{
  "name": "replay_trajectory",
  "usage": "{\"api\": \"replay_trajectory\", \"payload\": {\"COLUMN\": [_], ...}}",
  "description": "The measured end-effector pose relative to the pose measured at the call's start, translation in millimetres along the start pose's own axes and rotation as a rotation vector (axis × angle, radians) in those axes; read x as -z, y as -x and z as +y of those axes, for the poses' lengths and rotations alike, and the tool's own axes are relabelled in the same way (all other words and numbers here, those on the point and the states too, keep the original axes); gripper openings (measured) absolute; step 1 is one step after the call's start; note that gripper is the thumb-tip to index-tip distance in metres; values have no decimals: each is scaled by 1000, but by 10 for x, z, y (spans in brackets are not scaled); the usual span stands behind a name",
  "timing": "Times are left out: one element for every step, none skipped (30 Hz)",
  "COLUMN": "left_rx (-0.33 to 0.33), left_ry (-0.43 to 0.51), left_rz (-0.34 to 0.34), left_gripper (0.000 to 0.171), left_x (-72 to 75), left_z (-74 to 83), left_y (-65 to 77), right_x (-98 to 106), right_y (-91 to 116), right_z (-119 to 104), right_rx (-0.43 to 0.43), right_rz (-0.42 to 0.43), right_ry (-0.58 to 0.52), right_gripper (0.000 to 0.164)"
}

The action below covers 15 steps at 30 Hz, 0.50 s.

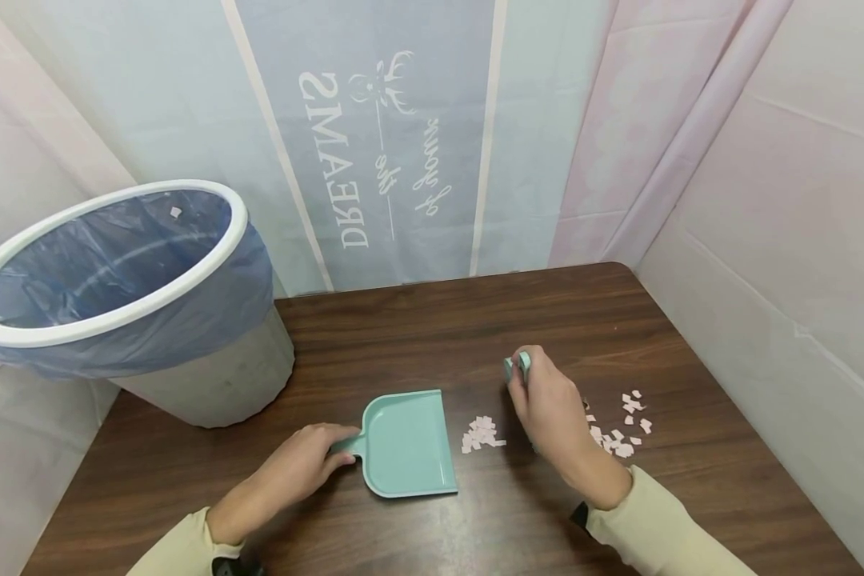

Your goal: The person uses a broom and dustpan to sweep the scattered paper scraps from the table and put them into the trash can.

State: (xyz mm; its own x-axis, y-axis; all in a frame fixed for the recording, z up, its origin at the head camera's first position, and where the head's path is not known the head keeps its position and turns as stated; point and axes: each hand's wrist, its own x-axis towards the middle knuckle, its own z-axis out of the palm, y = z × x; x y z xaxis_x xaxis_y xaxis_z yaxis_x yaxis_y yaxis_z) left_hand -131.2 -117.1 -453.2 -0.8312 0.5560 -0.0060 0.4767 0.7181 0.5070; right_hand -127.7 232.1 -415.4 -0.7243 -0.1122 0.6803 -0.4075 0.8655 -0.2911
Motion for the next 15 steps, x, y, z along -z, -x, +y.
{"api": "replay_trajectory", "payload": {"left_rx": [0, 0, -1, -1, -1, -3, -4, -4, -4, -3, -3, -3, -2, -1, -1], "left_ry": [0, 0, 2, 2, 4, 6, 7, 9, 9, 9, 9, 8, 7, 7, 7], "left_rz": [1, 2, 3, 3, 2, 2, 0, -2, -3, -4, -5, -5, -7, -6, -7], "left_gripper": [29, 29, 29, 30, 30, 30, 30, 30, 30, 31, 31, 31, 31, 32, 31], "left_x": [0, 1, 2, 2, 3, 4, 4, 4, 4, 3, 2, 1, 0, -2, -3], "left_z": [0, 0, 0, 0, 1, 1, 2, 3, 3, 2, 1, -2, -4, -7, -9], "left_y": [1, 3, 4, 5, 6, 5, 4, 3, 2, -1, -4, -6, -7, -8, -9], "right_x": [-18, -35, -53, -68, -80, -84, -85, -81, -73, -61, -47, -31, -16, 1, 17], "right_y": [0, -2, -7, -14, -23, -34, -45, -59, -76, -94, -112, -130, -150, -170, -188], "right_z": [-7, -18, -27, -37, -47, -58, -67, -72, -77, -77, -72, -64, -47, -27, -5], "right_rx": [2, 5, 6, 4, -3, -18, -37, -52, -66, -78, -84, -83, -71, -60, -51], "right_rz": [5, 12, 19, 26, 33, 36, 43, 52, 61, 66, 73, 74, 75, 67, 52], "right_ry": [-16, -31, -46, -63, -86, -113, -142, -171, -199, -228, -253, -279, -303, -325, -347], "right_gripper": [19, 19, 18, 18, 18, 19, 18, 18, 18, 18, 17, 17, 17, 17, 18]}}
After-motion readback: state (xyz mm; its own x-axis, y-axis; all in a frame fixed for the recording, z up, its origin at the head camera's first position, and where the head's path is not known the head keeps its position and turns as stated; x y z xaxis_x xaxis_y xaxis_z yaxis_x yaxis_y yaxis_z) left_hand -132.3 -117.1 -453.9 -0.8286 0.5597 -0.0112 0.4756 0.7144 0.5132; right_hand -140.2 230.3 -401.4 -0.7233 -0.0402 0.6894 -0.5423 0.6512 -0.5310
